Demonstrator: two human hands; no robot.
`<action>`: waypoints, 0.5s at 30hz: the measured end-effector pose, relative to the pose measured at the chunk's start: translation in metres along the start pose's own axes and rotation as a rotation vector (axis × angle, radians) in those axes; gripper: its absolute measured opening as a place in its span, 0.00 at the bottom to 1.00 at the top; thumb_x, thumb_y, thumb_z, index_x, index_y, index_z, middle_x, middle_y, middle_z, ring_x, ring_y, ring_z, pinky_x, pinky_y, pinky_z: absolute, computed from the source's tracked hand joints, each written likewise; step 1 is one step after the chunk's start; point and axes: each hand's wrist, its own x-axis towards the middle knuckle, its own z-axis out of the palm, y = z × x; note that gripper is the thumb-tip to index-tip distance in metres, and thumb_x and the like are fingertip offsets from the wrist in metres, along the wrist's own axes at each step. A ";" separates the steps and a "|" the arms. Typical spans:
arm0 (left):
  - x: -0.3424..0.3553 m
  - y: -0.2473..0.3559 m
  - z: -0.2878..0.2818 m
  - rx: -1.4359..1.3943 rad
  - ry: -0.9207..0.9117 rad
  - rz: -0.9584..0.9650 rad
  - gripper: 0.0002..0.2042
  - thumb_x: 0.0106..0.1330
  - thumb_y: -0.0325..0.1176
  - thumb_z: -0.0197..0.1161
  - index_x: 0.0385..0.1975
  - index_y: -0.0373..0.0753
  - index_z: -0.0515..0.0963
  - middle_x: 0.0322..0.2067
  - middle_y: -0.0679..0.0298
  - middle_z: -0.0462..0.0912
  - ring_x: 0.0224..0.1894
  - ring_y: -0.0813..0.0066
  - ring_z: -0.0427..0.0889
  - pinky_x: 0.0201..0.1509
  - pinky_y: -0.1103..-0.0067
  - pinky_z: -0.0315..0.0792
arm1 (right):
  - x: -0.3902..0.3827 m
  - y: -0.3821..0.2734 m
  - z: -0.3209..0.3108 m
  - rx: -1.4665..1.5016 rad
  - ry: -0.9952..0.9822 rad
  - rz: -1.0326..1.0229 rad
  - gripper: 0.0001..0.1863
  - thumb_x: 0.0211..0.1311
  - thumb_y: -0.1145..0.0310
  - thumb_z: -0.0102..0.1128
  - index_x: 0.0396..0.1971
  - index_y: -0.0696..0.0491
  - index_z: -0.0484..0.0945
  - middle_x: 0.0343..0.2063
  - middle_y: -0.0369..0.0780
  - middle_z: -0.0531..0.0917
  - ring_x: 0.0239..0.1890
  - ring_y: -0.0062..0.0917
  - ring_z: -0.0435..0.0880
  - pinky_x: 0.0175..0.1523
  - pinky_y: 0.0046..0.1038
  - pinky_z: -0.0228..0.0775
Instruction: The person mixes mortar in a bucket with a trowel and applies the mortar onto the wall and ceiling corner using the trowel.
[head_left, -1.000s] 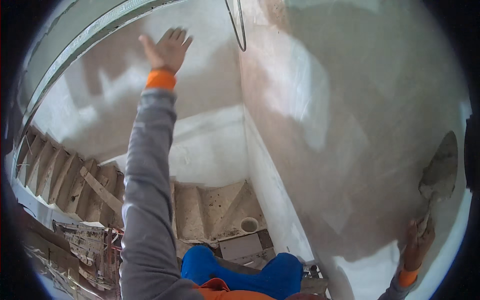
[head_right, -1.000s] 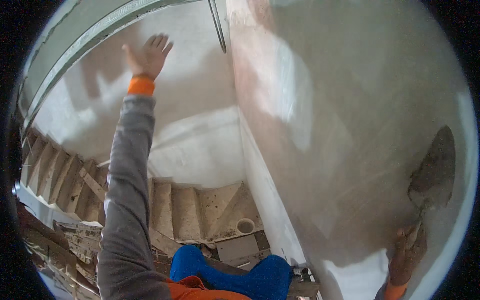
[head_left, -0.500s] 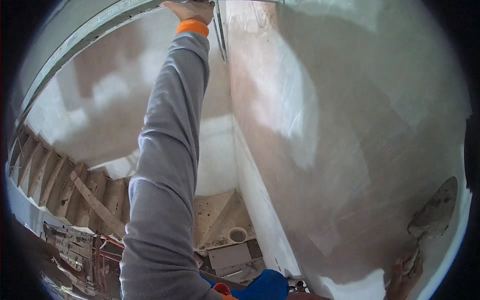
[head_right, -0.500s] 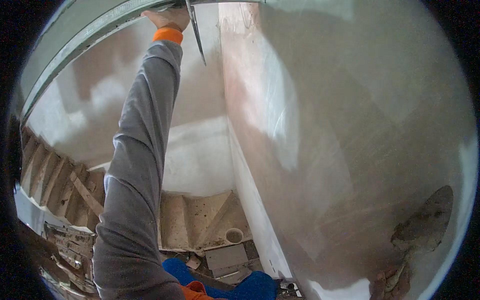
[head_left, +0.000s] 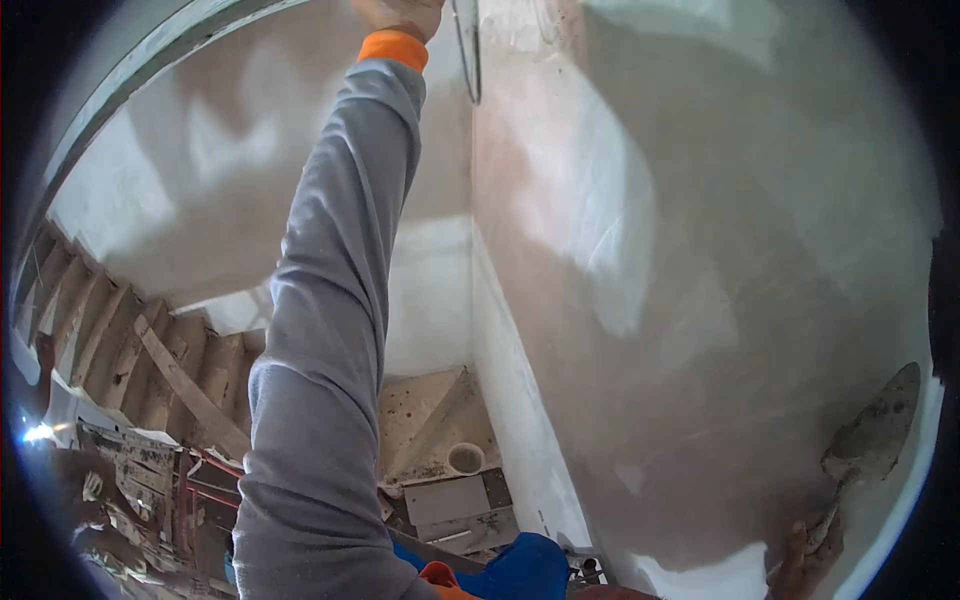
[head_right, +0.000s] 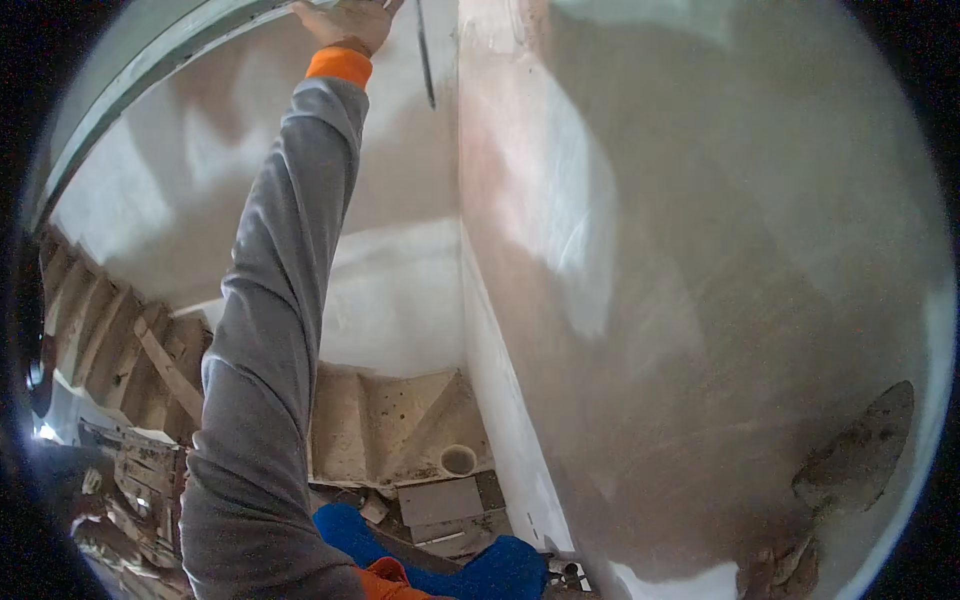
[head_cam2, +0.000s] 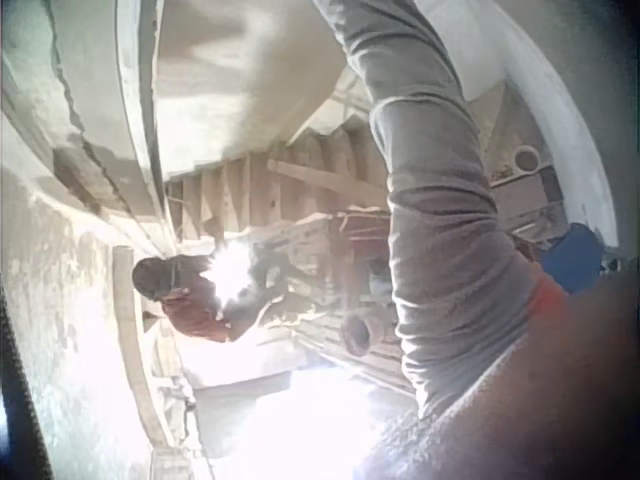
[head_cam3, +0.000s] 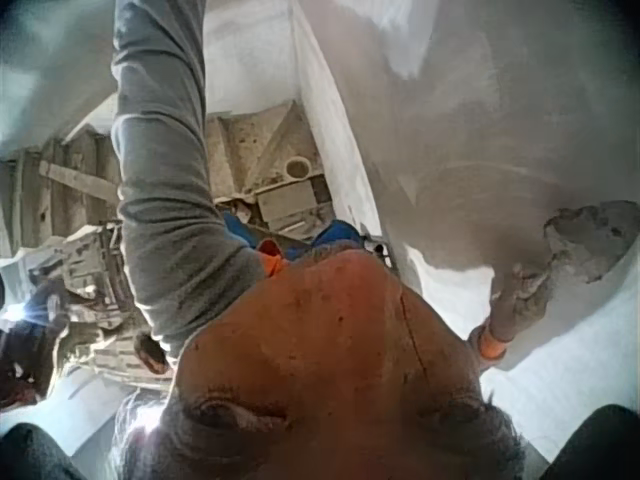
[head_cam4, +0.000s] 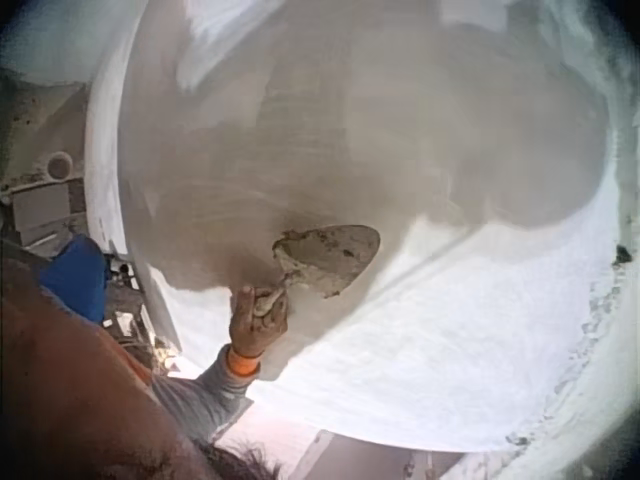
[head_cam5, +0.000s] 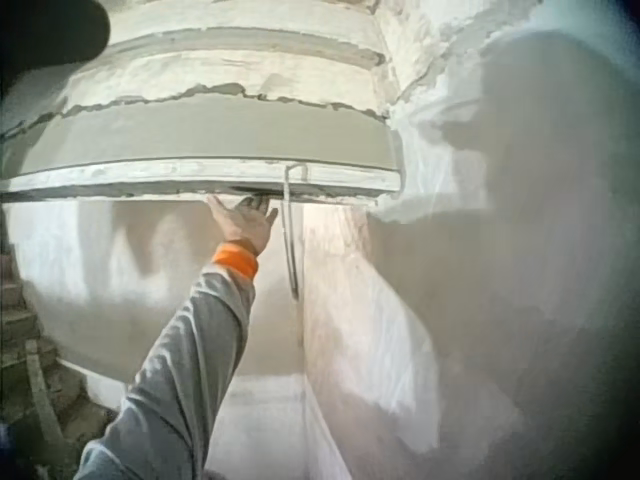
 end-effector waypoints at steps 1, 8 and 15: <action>-0.010 0.007 -0.010 -0.009 0.012 0.012 0.56 0.47 0.77 0.31 0.62 0.30 0.31 0.66 0.52 0.35 0.68 0.61 0.35 0.68 0.64 0.29 | 0.003 -0.007 0.000 -0.057 0.032 -0.029 0.22 0.59 0.57 0.53 0.44 0.62 0.72 0.38 0.52 0.77 0.36 0.44 0.75 0.39 0.34 0.69; -0.237 0.084 -0.139 1.738 -0.386 -0.140 0.35 0.60 0.45 0.58 0.61 0.30 0.51 0.61 0.46 0.54 0.63 0.57 0.55 0.65 0.71 0.51 | -0.010 0.039 0.021 0.400 -0.179 0.446 0.17 0.56 0.59 0.51 0.28 0.61 0.67 0.22 0.40 0.68 0.27 0.25 0.66 0.31 0.29 0.60; -0.571 0.210 -0.285 1.822 0.143 -1.222 0.43 0.56 0.57 0.55 0.61 0.29 0.49 0.60 0.42 0.53 0.64 0.52 0.50 0.65 0.69 0.50 | 0.083 -0.102 0.036 0.048 -0.308 -0.353 0.21 0.56 0.60 0.54 0.41 0.63 0.69 0.41 0.52 0.74 0.36 0.39 0.76 0.39 0.33 0.69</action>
